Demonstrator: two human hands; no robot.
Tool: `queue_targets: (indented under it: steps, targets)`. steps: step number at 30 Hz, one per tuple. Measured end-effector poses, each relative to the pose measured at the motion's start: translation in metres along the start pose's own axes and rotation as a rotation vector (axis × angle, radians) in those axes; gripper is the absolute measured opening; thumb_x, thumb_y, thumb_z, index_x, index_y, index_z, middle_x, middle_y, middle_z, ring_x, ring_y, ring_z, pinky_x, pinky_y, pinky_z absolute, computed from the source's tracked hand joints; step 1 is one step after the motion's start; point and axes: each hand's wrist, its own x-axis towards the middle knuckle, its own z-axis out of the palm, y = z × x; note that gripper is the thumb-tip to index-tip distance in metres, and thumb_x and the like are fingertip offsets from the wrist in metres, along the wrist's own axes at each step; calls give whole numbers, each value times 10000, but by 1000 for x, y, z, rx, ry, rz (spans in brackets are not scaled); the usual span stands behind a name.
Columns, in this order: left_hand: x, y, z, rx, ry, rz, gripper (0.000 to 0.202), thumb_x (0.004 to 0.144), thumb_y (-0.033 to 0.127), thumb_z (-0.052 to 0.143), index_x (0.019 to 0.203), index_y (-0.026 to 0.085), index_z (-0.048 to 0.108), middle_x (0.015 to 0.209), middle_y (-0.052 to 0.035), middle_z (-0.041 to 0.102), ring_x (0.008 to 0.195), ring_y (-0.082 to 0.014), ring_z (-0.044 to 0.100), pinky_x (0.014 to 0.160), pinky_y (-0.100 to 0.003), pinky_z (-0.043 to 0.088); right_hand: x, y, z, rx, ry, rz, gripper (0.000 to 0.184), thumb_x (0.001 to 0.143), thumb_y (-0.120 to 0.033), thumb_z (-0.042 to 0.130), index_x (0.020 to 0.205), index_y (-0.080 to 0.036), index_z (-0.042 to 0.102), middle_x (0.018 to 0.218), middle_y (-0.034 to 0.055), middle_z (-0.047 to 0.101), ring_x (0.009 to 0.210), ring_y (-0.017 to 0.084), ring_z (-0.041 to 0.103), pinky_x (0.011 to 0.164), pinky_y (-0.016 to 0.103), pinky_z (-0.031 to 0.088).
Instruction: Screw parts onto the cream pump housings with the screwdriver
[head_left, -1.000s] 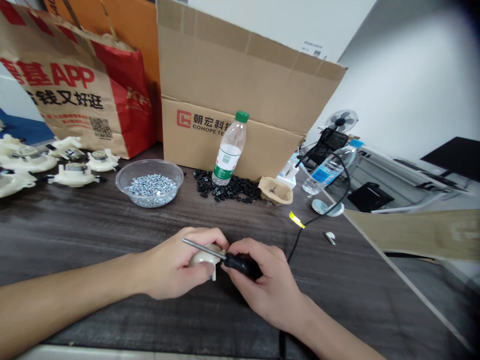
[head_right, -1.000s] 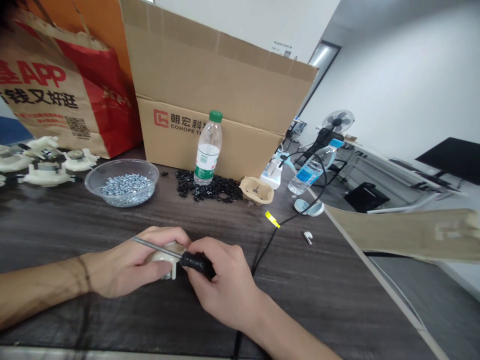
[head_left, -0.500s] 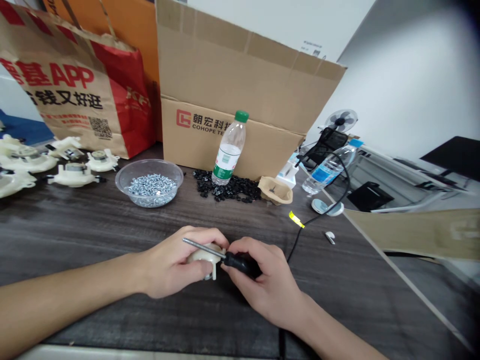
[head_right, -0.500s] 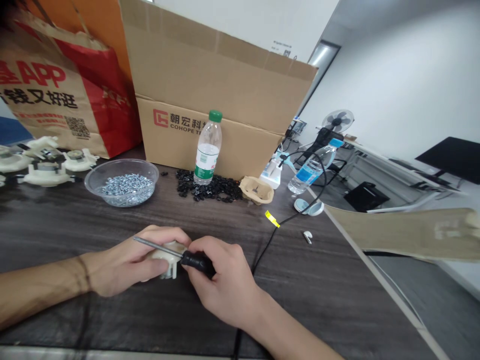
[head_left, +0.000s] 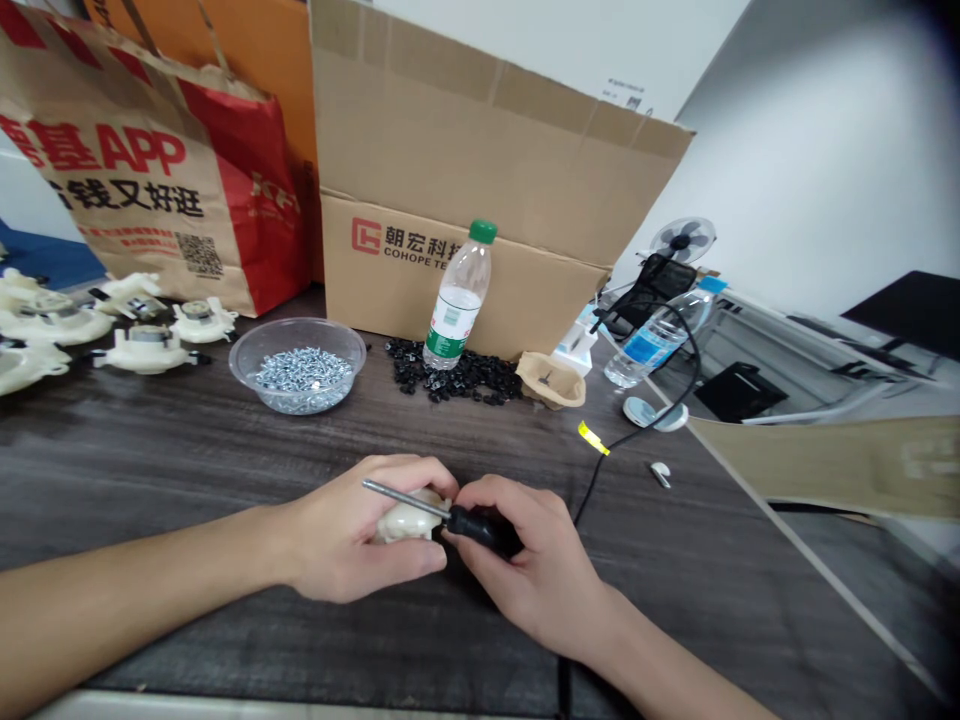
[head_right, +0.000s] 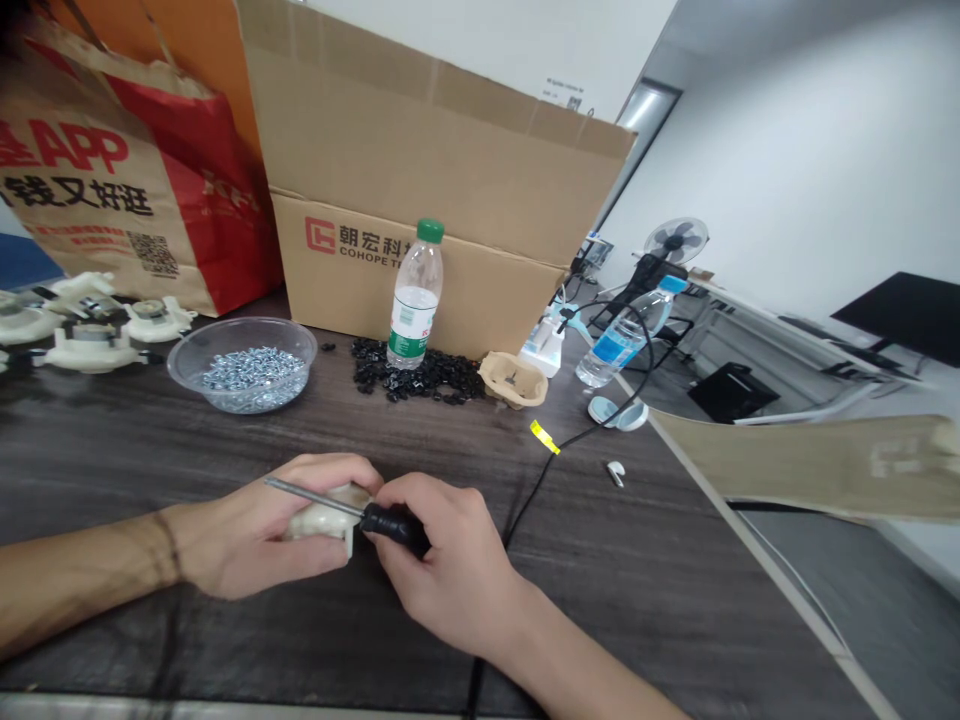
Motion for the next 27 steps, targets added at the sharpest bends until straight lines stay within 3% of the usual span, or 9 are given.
queue_targets:
  steps: [6,27]
  targets:
    - [0,0,3,23,7,7,261,837,218,568,1090,172,522,1020,-59,636,920,-185,594,762,-282,441,1,-1,-1,0,-1,-4,108,792,-156,616,863,-236,604,704,-48,641,574,107,567,546,223,432]
    - [3,4,0,44,3,46,220,841,158,518,1059,177,528,992,-47,629,889,-192,595,797,-303,453,3,0,-2,-3,-14,-22,140,786,-133,611,879,-238,597,713,-46,648,571,111,561,538,226,433]
